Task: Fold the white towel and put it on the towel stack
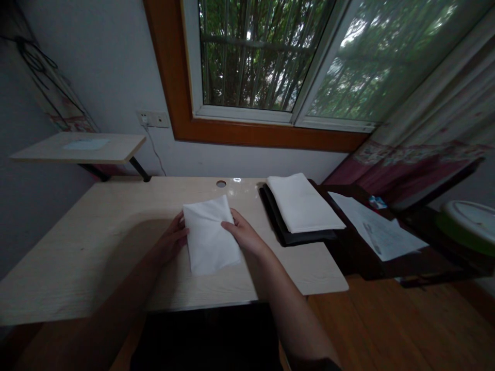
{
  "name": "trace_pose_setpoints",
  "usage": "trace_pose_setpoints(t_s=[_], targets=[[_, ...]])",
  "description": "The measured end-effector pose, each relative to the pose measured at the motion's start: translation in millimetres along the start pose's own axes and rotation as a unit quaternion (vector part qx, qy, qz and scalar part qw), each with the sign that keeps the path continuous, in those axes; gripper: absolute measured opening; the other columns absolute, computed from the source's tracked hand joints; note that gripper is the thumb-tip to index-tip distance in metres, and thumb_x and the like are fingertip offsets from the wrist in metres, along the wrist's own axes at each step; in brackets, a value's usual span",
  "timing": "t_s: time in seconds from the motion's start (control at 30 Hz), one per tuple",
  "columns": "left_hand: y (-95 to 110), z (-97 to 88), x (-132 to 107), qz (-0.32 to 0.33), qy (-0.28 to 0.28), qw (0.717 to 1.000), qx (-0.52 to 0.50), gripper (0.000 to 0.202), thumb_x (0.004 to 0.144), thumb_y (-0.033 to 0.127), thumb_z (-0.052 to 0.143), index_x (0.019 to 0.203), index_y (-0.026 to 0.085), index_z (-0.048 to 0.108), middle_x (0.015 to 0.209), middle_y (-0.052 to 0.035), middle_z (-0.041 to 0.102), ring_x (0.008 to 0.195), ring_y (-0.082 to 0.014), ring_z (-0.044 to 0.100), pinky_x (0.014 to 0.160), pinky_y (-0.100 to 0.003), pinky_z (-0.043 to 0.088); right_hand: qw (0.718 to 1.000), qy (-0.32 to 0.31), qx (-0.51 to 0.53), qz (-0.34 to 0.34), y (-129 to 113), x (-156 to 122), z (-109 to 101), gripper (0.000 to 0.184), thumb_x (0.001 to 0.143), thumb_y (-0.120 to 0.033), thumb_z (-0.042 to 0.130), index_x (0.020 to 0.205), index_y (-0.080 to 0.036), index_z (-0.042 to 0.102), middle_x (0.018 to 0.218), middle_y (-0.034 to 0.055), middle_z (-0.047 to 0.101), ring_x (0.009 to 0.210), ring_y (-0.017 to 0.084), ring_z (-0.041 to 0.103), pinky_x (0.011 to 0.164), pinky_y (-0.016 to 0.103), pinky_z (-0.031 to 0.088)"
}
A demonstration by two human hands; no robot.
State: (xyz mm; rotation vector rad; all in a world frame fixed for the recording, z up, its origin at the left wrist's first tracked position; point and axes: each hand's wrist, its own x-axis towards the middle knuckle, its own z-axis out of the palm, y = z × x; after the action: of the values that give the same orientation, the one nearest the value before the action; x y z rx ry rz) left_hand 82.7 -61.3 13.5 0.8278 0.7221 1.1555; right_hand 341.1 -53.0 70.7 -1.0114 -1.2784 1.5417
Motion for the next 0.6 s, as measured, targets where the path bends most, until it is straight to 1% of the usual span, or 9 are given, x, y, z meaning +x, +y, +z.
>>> trace_pose_setpoints(t_s=[0.07, 0.13, 0.23, 0.33, 0.4, 0.47, 0.53, 0.6], targets=[[-1, -2.2, 2, 0.004, -0.031, 0.999, -0.018, 0.082, 0.081, 0.027, 0.079, 0.151, 0.041, 0.039, 0.165, -0.0077, 0.035, 0.121, -0.0276, 0.066, 0.097, -0.043, 0.056, 0.998, 0.009, -0.054, -0.012, -29, 0, -18, 0.046, 0.081, -0.034, 0.072, 0.125, -0.027, 0.064, 0.112, 0.0016, 0.073, 0.097, 0.022, 0.066, 0.086, 0.034, 0.052], [-2, -4.0, 4, 0.009, -0.052, 0.998, -0.032, 0.077, 0.084, 0.026, 0.076, 0.15, 0.043, 0.04, 0.168, -0.0076, 0.027, 0.121, -0.0284, 0.066, 0.102, -0.049, 0.052, 0.994, 0.026, -0.105, -0.02, -58, 0, -42, 0.046, 0.081, -0.032, 0.07, 0.127, -0.027, 0.064, 0.114, 0.002, 0.073, 0.097, 0.023, 0.067, 0.087, 0.035, 0.053], [-2, -5.5, 4, 0.011, -0.061, 0.997, -0.041, 0.071, 0.087, 0.025, 0.073, 0.15, 0.041, 0.042, 0.168, -0.009, 0.028, 0.125, -0.0303, 0.064, 0.107, -0.051, 0.048, 0.987, 0.06, -0.15, -0.023, -98, 1, -82, 0.048, 0.08, -0.03, 0.071, 0.127, -0.027, 0.065, 0.115, 0.0041, 0.074, 0.096, 0.024, 0.068, 0.083, 0.035, 0.055], [-3, -6.5, 4, 0.009, -0.061, 0.997, -0.05, 0.072, 0.088, 0.025, 0.072, 0.151, 0.04, 0.04, 0.166, -0.0107, 0.034, 0.125, -0.0306, 0.064, 0.108, -0.052, 0.047, 0.984, 0.094, -0.152, 0.015, -130, 3, -123, 0.051, 0.08, -0.027, 0.071, 0.131, -0.023, 0.064, 0.116, 0.0105, 0.074, 0.089, 0.026, 0.071, 0.075, 0.036, 0.056], [-3, -7.3, 4, 0.008, -0.057, 0.997, -0.054, 0.073, 0.088, 0.025, 0.072, 0.152, 0.039, 0.039, 0.164, -0.0116, 0.036, 0.124, -0.0302, 0.065, 0.108, -0.052, 0.047, 0.976, 0.141, -0.162, 0.043, -146, 5, -148, 0.054, 0.081, -0.025, 0.07, 0.134, -0.019, 0.062, 0.116, 0.0159, 0.074, 0.082, 0.025, 0.072, 0.071, 0.036, 0.056], [-4, -8.2, 5, 0.009, -0.054, 0.997, -0.057, 0.075, 0.088, 0.025, 0.073, 0.152, 0.039, 0.038, 0.163, -0.0121, 0.038, 0.123, -0.03, 0.066, 0.107, -0.052, 0.047, 0.97, 0.166, -0.168, 0.057, -157, 8, -170, 0.053, 0.084, -0.022, 0.069, 0.136, -0.016, 0.06, 0.117, 0.0195, 0.073, 0.078, 0.023, 0.071, 0.07, 0.036, 0.055], [-5, -9.0, 6, 0.01, -0.053, 0.997, -0.058, 0.076, 0.088, 0.025, 0.073, 0.153, 0.039, 0.037, 0.162, -0.0121, 0.039, 0.123, -0.0299, 0.066, 0.107, -0.052, 0.047, 0.968, 0.177, -0.165, 0.067, -163, 10, -190, 0.049, 0.089, -0.019, 0.065, 0.137, -0.012, 0.059, 0.117, 0.0217, 0.072, 0.074, 0.019, 0.071, 0.071, 0.036, 0.054], [-5, -9.6, 6, 0.011, -0.055, 0.997, -0.058, 0.074, 0.089, 0.025, 0.072, 0.153, 0.039, 0.036, 0.161, -0.012, 0.041, 0.123, -0.0296, 0.066, 0.107, -0.052, 0.047, 0.963, 0.195, -0.161, 0.092, -162, 12, -207, 0.045, 0.092, -0.015, 0.06, 0.137, -0.008, 0.058, 0.114, 0.0233, 0.073, 0.07, 0.017, 0.069, 0.07, 0.035, 0.052]])
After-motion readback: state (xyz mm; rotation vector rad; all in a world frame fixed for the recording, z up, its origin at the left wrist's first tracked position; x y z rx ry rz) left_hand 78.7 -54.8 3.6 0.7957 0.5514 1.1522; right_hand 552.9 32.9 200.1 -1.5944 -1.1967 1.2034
